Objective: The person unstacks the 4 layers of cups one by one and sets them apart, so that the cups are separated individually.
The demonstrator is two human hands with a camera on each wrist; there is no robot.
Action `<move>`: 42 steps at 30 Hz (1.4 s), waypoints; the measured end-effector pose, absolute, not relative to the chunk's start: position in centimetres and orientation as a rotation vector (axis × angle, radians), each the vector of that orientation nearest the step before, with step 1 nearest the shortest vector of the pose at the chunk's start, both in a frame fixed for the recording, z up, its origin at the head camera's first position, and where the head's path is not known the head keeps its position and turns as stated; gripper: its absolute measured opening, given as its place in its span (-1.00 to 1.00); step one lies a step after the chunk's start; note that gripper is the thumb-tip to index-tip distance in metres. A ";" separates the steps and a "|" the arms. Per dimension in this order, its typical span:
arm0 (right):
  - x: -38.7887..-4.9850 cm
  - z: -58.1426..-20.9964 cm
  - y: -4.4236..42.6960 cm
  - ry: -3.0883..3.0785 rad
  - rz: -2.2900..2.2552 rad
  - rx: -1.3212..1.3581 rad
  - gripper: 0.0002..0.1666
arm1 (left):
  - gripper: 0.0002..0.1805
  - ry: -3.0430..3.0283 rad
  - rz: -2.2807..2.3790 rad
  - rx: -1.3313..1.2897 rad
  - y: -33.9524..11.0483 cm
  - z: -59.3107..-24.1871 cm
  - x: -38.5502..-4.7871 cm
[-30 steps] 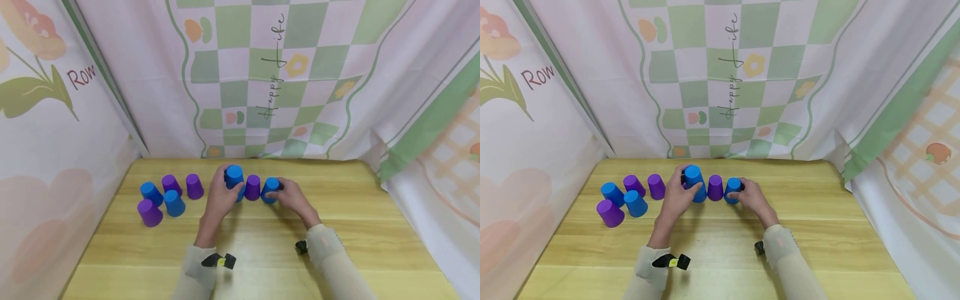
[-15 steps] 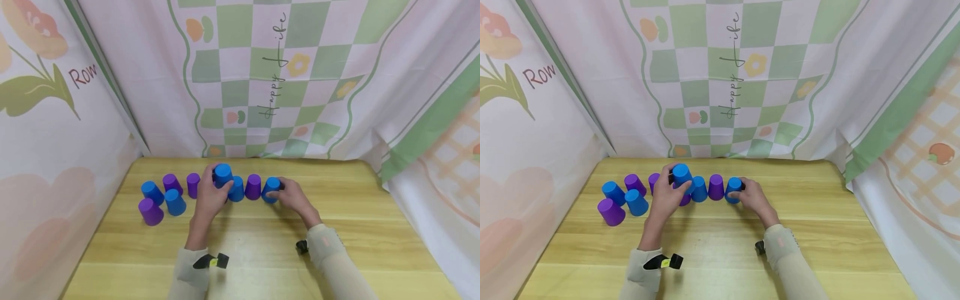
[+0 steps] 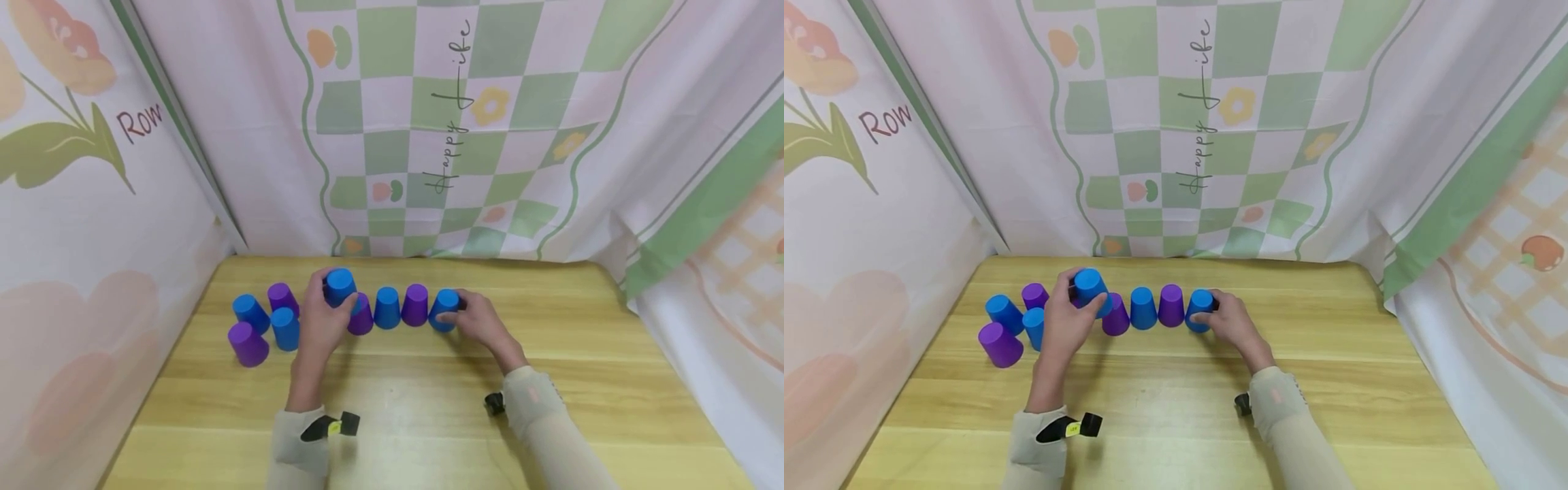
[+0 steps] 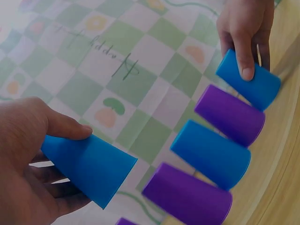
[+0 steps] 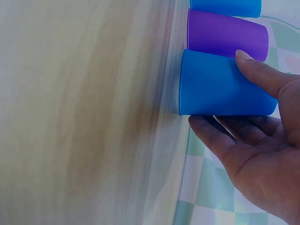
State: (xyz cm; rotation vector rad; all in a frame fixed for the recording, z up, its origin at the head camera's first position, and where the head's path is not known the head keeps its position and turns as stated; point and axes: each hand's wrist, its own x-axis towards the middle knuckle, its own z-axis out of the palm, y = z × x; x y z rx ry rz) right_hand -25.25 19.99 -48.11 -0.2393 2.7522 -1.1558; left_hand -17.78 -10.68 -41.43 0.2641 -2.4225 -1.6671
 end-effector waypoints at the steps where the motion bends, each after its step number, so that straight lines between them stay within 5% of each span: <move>1: -25.3 -48.1 20.0 2.752 -1.158 -0.240 -0.28 | -0.32 -2.424 -1.665 0.276 -11.0 -41.5 -17.8; 42: -25.3 -48.0 20.1 2.763 -1.165 -0.274 -0.32 | -0.29 -2.743 -1.402 0.478 -12.8 -44.5 -18.3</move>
